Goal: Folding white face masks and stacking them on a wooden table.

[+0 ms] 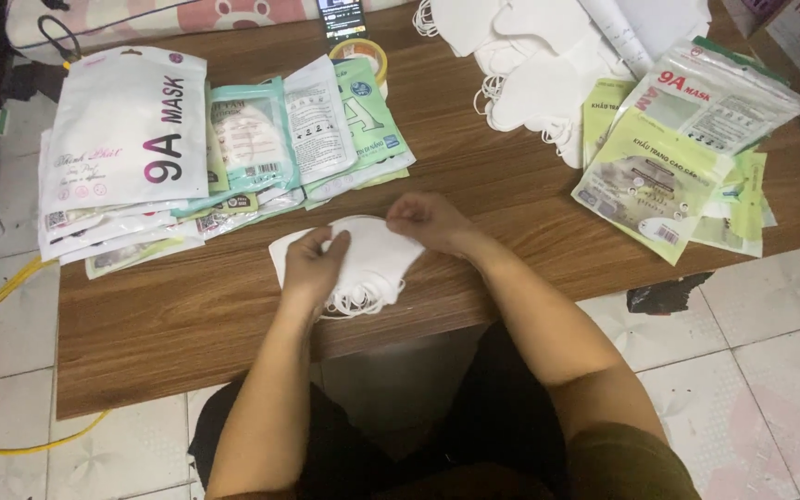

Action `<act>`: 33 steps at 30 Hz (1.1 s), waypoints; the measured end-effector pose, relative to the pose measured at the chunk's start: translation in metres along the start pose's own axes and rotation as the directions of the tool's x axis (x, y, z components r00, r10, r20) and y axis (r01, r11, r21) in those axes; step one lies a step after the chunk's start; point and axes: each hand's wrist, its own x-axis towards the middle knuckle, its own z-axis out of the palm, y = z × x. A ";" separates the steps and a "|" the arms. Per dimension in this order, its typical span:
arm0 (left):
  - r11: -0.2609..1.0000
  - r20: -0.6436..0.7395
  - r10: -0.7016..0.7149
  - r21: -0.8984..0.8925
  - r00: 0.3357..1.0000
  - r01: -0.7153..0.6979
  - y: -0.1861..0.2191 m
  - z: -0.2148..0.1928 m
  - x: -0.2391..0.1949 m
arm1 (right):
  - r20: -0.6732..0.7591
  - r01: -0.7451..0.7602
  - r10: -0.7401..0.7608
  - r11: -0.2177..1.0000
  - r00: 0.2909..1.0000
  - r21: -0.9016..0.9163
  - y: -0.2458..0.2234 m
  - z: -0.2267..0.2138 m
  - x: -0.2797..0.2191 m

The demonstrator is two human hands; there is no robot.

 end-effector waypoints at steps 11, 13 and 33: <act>0.888 -0.226 0.436 0.263 0.871 -0.376 -0.022 -0.048 0.008 | -0.114 0.090 -0.139 0.930 0.984 -0.357 0.015 0.024 0.009; 0.900 -0.293 0.435 0.145 0.851 -0.410 -0.019 -0.062 0.004 | -0.117 0.168 -0.227 0.911 0.967 -0.378 0.008 0.038 0.009; 0.874 -0.486 0.374 -0.100 0.790 -0.475 0.020 -0.092 -0.026 | 0.302 0.310 -0.084 0.397 0.950 -0.864 -0.034 0.085 -0.006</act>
